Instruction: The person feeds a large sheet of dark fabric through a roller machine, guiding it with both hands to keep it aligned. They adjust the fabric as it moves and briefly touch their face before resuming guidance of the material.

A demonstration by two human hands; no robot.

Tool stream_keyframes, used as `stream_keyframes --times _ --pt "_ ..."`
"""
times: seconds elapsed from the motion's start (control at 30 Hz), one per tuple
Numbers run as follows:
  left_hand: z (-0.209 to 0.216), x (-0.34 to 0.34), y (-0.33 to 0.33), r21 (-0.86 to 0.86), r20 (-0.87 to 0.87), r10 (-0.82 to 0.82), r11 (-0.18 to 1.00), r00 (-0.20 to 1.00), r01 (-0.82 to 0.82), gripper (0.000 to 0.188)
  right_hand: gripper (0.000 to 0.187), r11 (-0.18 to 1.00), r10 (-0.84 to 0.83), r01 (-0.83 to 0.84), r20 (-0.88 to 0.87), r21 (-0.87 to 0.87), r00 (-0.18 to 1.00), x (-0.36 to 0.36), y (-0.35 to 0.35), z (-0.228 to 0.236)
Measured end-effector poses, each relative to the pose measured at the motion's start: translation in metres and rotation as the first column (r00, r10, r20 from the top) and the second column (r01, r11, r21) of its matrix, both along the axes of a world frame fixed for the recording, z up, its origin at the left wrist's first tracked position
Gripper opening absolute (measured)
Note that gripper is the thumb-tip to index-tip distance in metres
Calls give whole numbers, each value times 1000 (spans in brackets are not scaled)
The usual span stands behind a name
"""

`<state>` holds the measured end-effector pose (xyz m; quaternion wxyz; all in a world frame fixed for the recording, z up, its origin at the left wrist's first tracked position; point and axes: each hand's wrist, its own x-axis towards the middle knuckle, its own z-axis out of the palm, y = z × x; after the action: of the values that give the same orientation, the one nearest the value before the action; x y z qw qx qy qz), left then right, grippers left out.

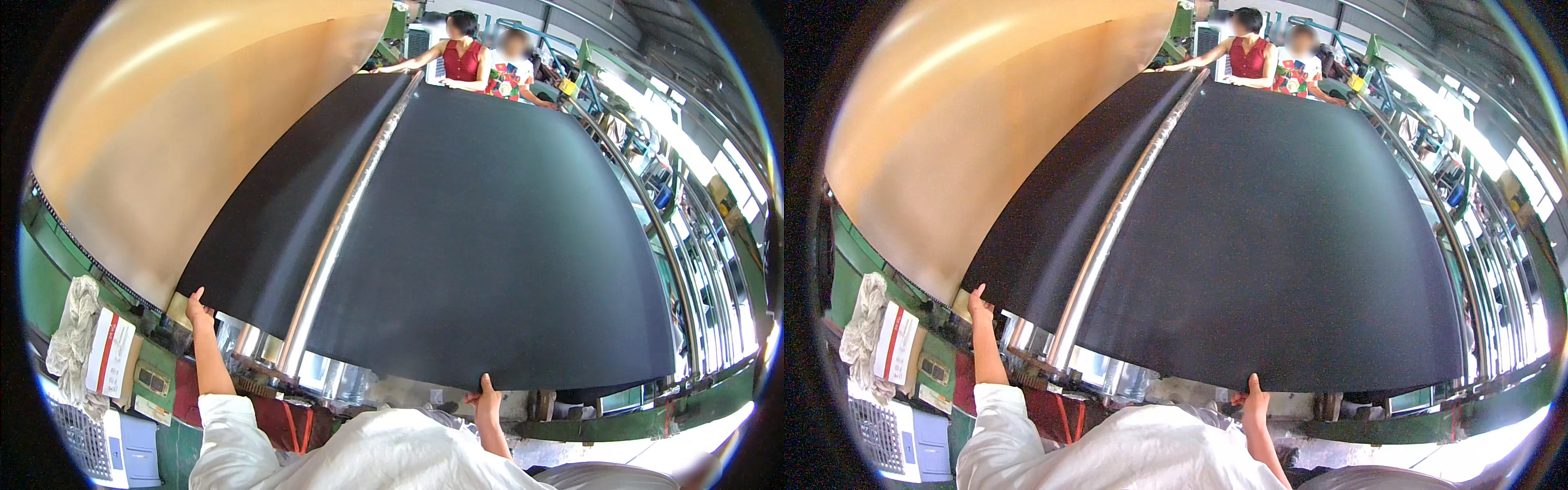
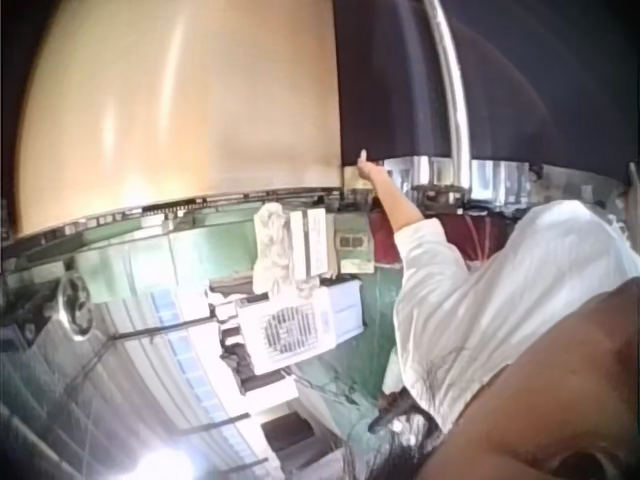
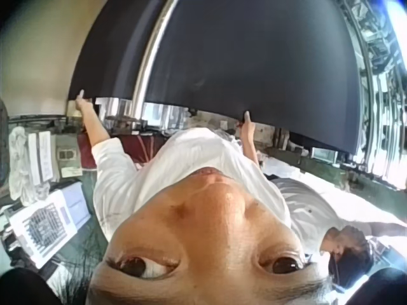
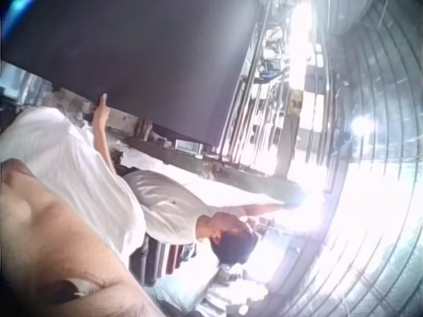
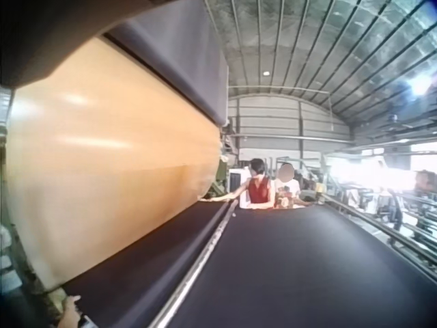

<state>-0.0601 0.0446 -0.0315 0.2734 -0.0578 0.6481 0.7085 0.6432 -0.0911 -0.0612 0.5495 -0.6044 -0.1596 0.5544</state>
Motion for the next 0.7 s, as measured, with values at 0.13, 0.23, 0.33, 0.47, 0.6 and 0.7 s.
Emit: stream_keyframes --times 0.13,0.23,0.33,0.47,0.6,0.7 --pt "-6 1 -5 287 6 -350 898 937 334 33 44 992 127 -127 63 -10 990 -16 0 -4" --pt "-2 3 -5 279 7 -404 879 915 387 34 45 966 248 -240 82 -93 965 -25 1 -3" --pt "3 10 -2 158 15 -248 957 969 243 33 46 938 345 -344 13 -34 939 -24 3 4" --pt "-1 2 -7 135 21 -186 974 982 182 32 41 982 178 -174 56 -68 982 -9 14 13" --pt "-7 -3 -5 214 3 -332 922 943 324 35 35 981 -151 155 -44 119 988 31 21 9" --pt "1 9 -2 263 -11 -396 885 918 385 38 31 982 -151 150 2 111 989 37 16 25"
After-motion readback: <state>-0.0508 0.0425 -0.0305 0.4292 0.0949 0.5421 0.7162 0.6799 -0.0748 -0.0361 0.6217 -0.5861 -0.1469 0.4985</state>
